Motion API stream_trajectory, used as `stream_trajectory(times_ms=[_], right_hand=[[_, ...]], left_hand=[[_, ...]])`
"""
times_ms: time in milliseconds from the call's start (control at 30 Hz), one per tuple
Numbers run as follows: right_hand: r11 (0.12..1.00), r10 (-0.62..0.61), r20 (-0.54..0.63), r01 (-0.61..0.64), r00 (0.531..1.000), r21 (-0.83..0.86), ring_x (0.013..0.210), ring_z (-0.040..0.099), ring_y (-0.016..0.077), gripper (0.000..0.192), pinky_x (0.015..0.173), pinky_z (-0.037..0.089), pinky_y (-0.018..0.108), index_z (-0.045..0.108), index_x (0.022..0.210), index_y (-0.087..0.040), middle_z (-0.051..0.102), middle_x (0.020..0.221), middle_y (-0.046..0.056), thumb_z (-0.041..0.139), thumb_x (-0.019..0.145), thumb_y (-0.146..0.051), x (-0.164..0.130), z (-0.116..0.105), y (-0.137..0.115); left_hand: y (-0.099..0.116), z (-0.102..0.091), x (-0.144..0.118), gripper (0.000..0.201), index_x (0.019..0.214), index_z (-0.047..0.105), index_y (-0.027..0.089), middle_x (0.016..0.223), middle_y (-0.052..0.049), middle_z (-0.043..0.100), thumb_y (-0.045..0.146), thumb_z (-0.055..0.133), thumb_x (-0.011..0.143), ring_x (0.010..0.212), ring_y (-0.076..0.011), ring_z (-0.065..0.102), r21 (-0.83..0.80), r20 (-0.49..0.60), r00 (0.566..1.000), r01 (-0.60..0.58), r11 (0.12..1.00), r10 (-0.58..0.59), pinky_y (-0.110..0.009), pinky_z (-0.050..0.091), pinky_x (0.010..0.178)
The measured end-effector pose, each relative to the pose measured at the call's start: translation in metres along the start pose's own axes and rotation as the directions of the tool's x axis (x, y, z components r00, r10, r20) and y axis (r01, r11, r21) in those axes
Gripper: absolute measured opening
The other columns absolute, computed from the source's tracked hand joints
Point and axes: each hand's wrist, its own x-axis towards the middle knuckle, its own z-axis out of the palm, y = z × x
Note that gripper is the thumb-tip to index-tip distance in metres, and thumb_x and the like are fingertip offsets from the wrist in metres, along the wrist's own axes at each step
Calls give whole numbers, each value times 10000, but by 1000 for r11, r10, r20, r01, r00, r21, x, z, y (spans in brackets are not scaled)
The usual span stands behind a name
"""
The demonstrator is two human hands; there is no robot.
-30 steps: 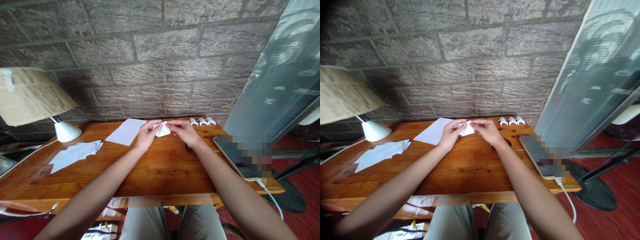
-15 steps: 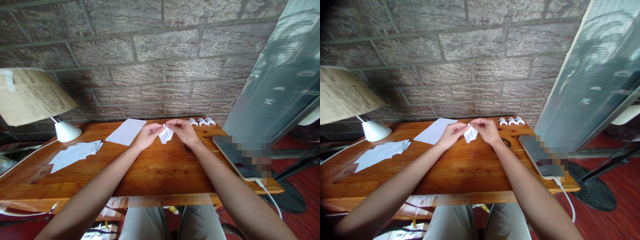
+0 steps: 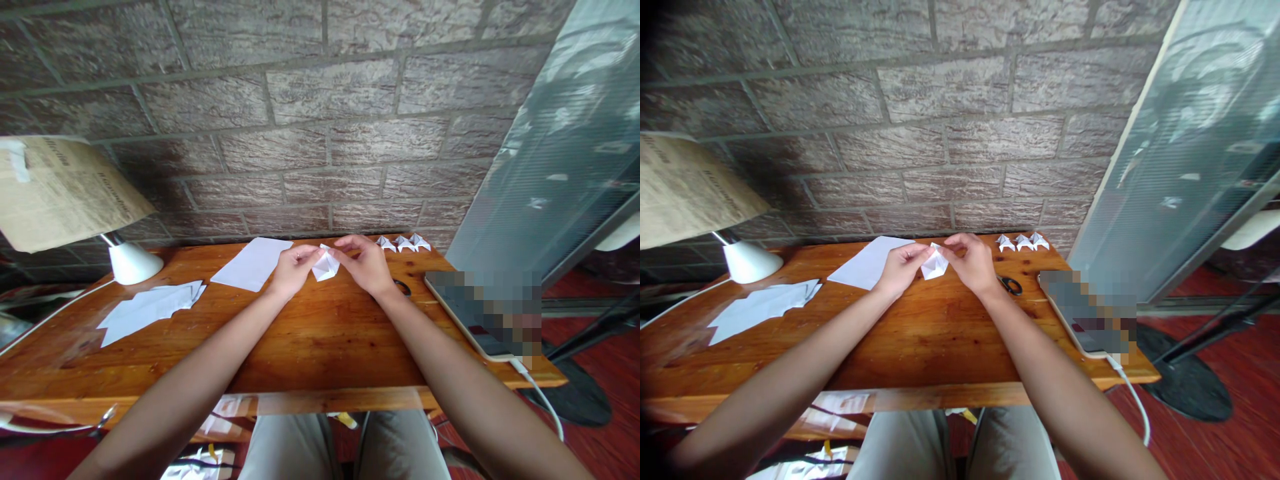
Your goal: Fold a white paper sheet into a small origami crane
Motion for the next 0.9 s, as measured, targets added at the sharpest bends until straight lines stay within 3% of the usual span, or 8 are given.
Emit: stream_trajectory(times_ms=[67,167,267,533,667,800,900], right_hand=[[996,-14,-42,10,999,-93,701,598,165,341,681,459,284,699,761,-189,693,762,56,685,796,-528,-1,-1,-7],[992,24,99,-12,995,-123,584,516,131,444,585,389,262,703,720,-183,635,633,18,650,785,-620,-5,0,-14],[987,45,218,-9,975,-163,568,483,110,468,569,346,245,715,725,-184,608,620,-9,667,745,-650,-7,3,-12],[991,51,324,-7,945,-137,560,398,97,458,545,288,235,722,741,-173,521,587,-34,621,795,-617,-4,3,5],[992,27,362,21,932,-127,578,430,105,424,549,297,232,677,740,-167,554,620,-22,559,861,-556,-3,2,7],[986,29,371,35,928,-165,584,459,112,387,556,305,236,633,715,-172,568,627,-16,523,900,-493,-4,2,7],[978,19,366,59,930,-201,580,462,115,355,574,318,246,625,711,-182,559,623,-17,534,907,-463,-4,1,6]], left_hand=[[0,-1,1,379,808,746,156,804,-59,752,510,767,676,740,-179,655,-3,-25,1000,-8,1000,8,-300,502,739],[0,-2,1,370,792,735,159,797,-54,748,508,766,672,746,-181,653,15,-55,998,-30,999,31,-297,497,728],[1,-2,1,357,789,725,160,792,-49,744,504,747,694,750,-177,650,44,-64,997,-34,998,37,-288,492,718],[2,2,-3,373,799,724,155,779,-44,737,512,750,697,731,-164,641,11,-49,999,-5,1000,5,-274,486,693],[5,-2,-1,385,840,747,146,835,-54,750,483,797,660,763,-161,657,-149,42,993,115,982,-110,-297,516,757],[9,-12,3,416,884,768,144,910,-85,763,379,886,562,868,-201,692,-221,217,939,312,924,-265,-388,537,906],[9,-17,6,402,851,776,145,917,-101,765,352,907,531,869,-210,701,-228,232,919,369,901,-318,-423,534,945]])
